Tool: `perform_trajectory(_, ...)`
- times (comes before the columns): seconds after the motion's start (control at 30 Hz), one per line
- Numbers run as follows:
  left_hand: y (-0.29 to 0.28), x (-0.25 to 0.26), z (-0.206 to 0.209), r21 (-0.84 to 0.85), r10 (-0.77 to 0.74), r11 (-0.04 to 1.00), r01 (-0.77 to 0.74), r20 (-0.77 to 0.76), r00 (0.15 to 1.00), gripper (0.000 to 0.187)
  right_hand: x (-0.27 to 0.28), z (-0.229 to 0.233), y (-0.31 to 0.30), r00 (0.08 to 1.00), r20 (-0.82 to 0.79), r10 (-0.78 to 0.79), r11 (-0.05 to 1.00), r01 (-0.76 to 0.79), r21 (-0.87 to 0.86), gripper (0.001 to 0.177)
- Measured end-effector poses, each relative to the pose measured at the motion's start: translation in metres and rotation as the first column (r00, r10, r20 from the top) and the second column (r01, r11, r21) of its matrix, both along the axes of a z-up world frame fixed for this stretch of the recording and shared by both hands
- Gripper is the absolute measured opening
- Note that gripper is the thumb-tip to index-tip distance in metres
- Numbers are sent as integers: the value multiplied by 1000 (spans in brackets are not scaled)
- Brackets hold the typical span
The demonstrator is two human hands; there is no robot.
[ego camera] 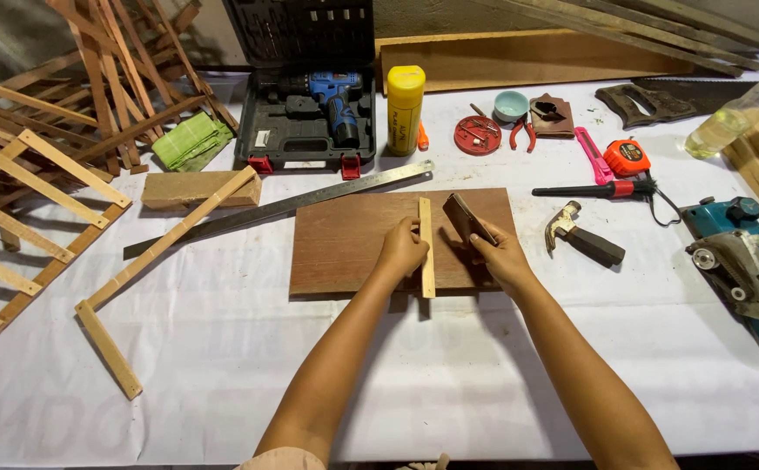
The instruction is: Measuring and preparing small wood strips for a larger project.
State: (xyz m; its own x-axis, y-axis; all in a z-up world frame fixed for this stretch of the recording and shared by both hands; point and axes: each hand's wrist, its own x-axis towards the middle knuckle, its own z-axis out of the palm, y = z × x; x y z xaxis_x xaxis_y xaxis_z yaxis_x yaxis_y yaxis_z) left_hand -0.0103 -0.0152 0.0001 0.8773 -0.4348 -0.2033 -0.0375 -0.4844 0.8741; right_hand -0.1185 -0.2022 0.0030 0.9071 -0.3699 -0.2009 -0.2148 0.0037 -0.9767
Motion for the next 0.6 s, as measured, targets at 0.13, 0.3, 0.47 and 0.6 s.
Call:
perform_trajectory(0.13, 10, -7, -17, 150, -49, 989, -9, 375, 926, 50, 5, -29, -4, 1000, -12, 25, 996, -26, -86, 48)
perform_trajectory(0.3, 27, -15, 18, 407, -83, 910, -83, 374, 924, 59, 3, 3, 37, 918, 263, 296, 497, 87, -863, 42)
perform_trajectory(0.47, 36, -13, 10, 420, -28, 898, -128, 345, 938, 79, 15, 22, 62, 940, 52, 338, 75, 29, -997, 49)
perform_trajectory(0.6, 37, -10, 4, 387, -23, 915, -115, 337, 941, 79, 54, 12, 47, 964, 70, 255, 27, 65, -998, 45)
